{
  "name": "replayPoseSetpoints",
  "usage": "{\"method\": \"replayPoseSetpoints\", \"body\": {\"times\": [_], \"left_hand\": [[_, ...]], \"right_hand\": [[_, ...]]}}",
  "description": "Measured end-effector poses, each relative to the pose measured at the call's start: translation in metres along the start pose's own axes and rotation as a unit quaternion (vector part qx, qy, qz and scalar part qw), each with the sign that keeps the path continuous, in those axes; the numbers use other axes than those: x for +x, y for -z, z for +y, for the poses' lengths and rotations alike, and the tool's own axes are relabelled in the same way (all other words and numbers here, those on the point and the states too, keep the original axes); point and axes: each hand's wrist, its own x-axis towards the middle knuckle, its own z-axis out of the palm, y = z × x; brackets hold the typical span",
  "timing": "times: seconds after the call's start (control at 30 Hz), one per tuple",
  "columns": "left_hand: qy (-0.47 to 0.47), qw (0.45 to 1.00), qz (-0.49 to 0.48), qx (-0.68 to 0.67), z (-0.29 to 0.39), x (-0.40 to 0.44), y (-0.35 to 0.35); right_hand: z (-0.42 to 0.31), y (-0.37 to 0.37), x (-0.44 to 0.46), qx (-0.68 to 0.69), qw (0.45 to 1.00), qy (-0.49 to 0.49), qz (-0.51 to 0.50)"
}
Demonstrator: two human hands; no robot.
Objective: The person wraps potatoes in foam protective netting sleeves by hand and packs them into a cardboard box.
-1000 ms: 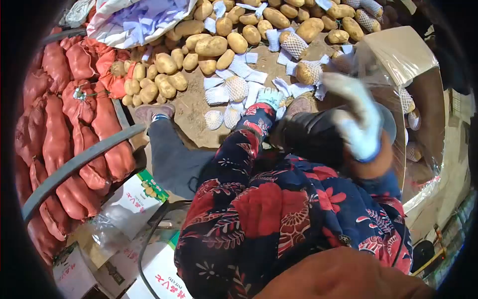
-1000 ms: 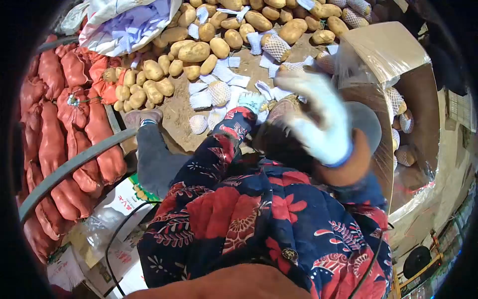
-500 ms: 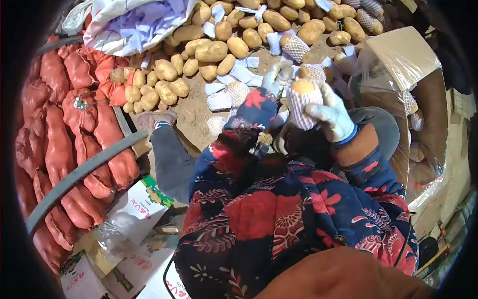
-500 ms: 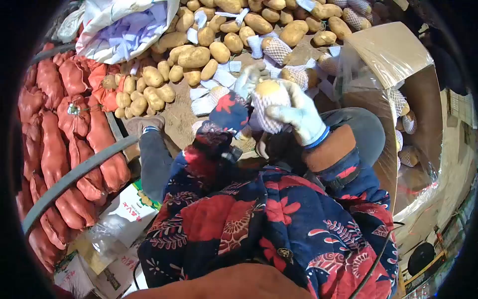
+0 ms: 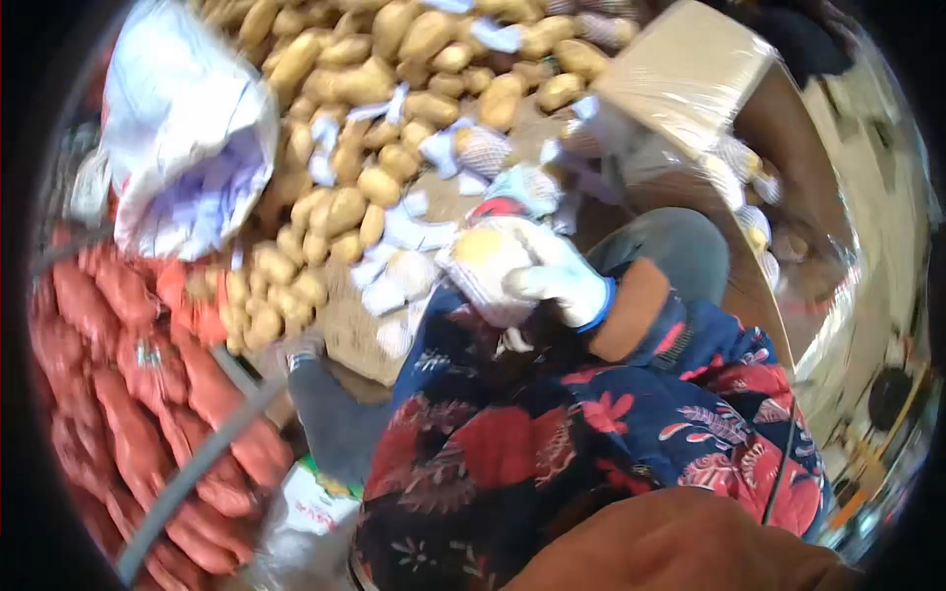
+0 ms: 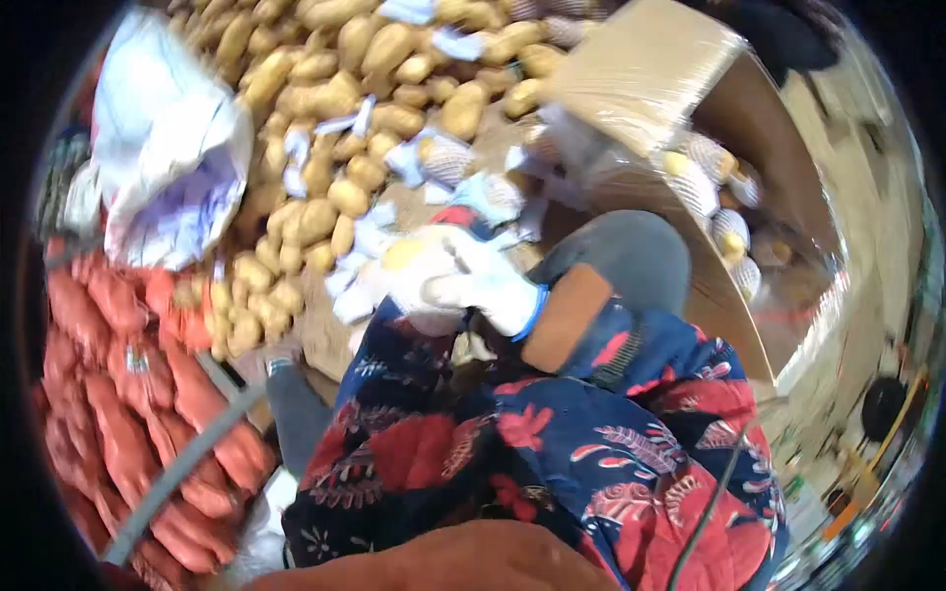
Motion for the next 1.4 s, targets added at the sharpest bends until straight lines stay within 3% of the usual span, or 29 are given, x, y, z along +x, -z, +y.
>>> {"method": "replayPoseSetpoints", "body": {"times": [0.03, 0.07, 0.13, 0.2, 0.27, 0.4, 0.47, 0.53, 0.57, 0.6, 0.63, 0.67, 0.73, 0.77, 0.87, 0.9, 0.93, 1.0, 1.07, 1.13, 1.17, 1.2, 1.23, 1.27, 1.3, 1.33, 1.4], "left_hand": [[-0.010, 1.000, 0.002, -0.017, -0.002, -0.001, 0.000], [-0.015, 0.999, 0.004, -0.045, -0.006, -0.003, 0.001], [-0.016, 0.992, 0.010, -0.122, -0.010, -0.008, 0.013], [-0.004, 0.970, 0.014, -0.242, -0.007, -0.018, 0.036], [0.009, 0.929, 0.012, -0.370, -0.005, -0.030, 0.058], [-0.032, 0.828, -0.010, -0.559, 0.033, -0.063, 0.118], [-0.077, 0.785, -0.028, -0.615, 0.061, -0.081, 0.146], [-0.122, 0.746, -0.051, -0.653, 0.092, -0.099, 0.163], [-0.148, 0.734, -0.066, -0.660, 0.109, -0.109, 0.170], [-0.174, 0.721, -0.082, -0.666, 0.126, -0.119, 0.175], [-0.194, 0.712, -0.094, -0.668, 0.141, -0.127, 0.178], [-0.219, 0.709, -0.107, -0.662, 0.158, -0.135, 0.176], [-0.264, 0.727, -0.128, -0.620, 0.187, -0.151, 0.169], [-0.296, 0.751, -0.127, -0.577, 0.199, -0.155, 0.164], [-0.365, 0.792, -0.166, -0.461, 0.237, -0.175, 0.167], [-0.377, 0.797, -0.173, -0.439, 0.235, -0.179, 0.167], [-0.442, 0.807, -0.113, -0.375, 0.224, -0.171, 0.161], [-0.315, 0.857, -0.160, -0.375, 0.194, -0.165, 0.162], [-0.236, 0.896, -0.121, -0.356, 0.135, -0.146, 0.143], [-0.164, 0.904, -0.075, -0.387, 0.090, -0.150, 0.140], [-0.248, 0.928, 0.020, -0.276, 0.054, -0.137, 0.134], [-0.162, 0.947, 0.018, -0.277, 0.021, -0.139, 0.128], [-0.075, 0.957, 0.014, -0.279, -0.016, -0.142, 0.118], [-0.114, 0.973, 0.093, -0.179, -0.015, -0.153, 0.132], [-0.080, 0.972, 0.106, -0.193, -0.038, -0.151, 0.129], [-0.012, 0.974, 0.117, -0.193, -0.059, -0.158, 0.125], [0.054, 0.970, 0.145, -0.188, -0.082, -0.167, 0.114]], "right_hand": [[-0.015, -0.006, -0.005, -0.044, 0.999, 0.007, 0.023], [-0.012, -0.007, -0.010, 0.022, 0.999, 0.003, 0.023], [-0.023, -0.003, -0.016, -0.093, 0.995, 0.006, 0.040], [-0.033, 0.001, -0.020, -0.086, 0.995, 0.044, 0.037], [-0.040, 0.009, -0.027, -0.077, 0.995, 0.068, 0.019], [-0.112, 0.040, -0.079, -0.330, 0.910, 0.225, 0.114], [-0.144, 0.061, -0.105, -0.228, 0.918, 0.261, 0.192], [-0.177, 0.104, -0.119, -0.399, 0.811, 0.356, 0.240], [-0.195, 0.121, -0.130, -0.591, 0.632, 0.357, 0.352], [-0.207, 0.131, -0.140, -0.734, 0.399, 0.333, 0.437], [-0.207, 0.132, -0.146, -0.666, 0.459, 0.380, 0.449], [-0.198, 0.127, -0.149, -0.549, 0.600, 0.389, 0.432], [-0.169, 0.098, -0.144, -0.457, 0.754, 0.333, 0.334], [-0.146, 0.082, -0.131, -0.330, 0.852, 0.326, 0.244], [-0.115, 0.067, -0.117, -0.130, 0.935, 0.285, 0.167], [-0.128, 0.065, -0.124, -0.073, 0.949, 0.257, 0.165], [-0.141, 0.070, -0.131, -0.018, 0.960, 0.228, 0.160], [-0.152, 0.102, -0.130, -0.087, 0.950, 0.260, 0.148], [-0.173, 0.130, -0.129, -0.248, 0.903, 0.299, 0.182], [-0.191, 0.155, -0.123, -0.311, 0.880, 0.280, 0.224], [-0.201, 0.172, -0.121, -0.417, 0.831, 0.242, 0.277], [-0.207, 0.194, -0.113, -0.517, 0.772, 0.202, 0.309], [-0.203, 0.234, -0.101, -0.554, 0.759, 0.193, 0.282], [-0.191, 0.273, -0.089, -0.588, 0.746, 0.182, 0.253], [-0.187, 0.285, -0.085, -0.767, 0.587, 0.099, 0.238], [-0.172, 0.328, -0.083, -0.787, 0.590, 0.051, 0.176], [-0.174, 0.379, -0.071, -0.564, 0.813, -0.015, 0.145]]}}
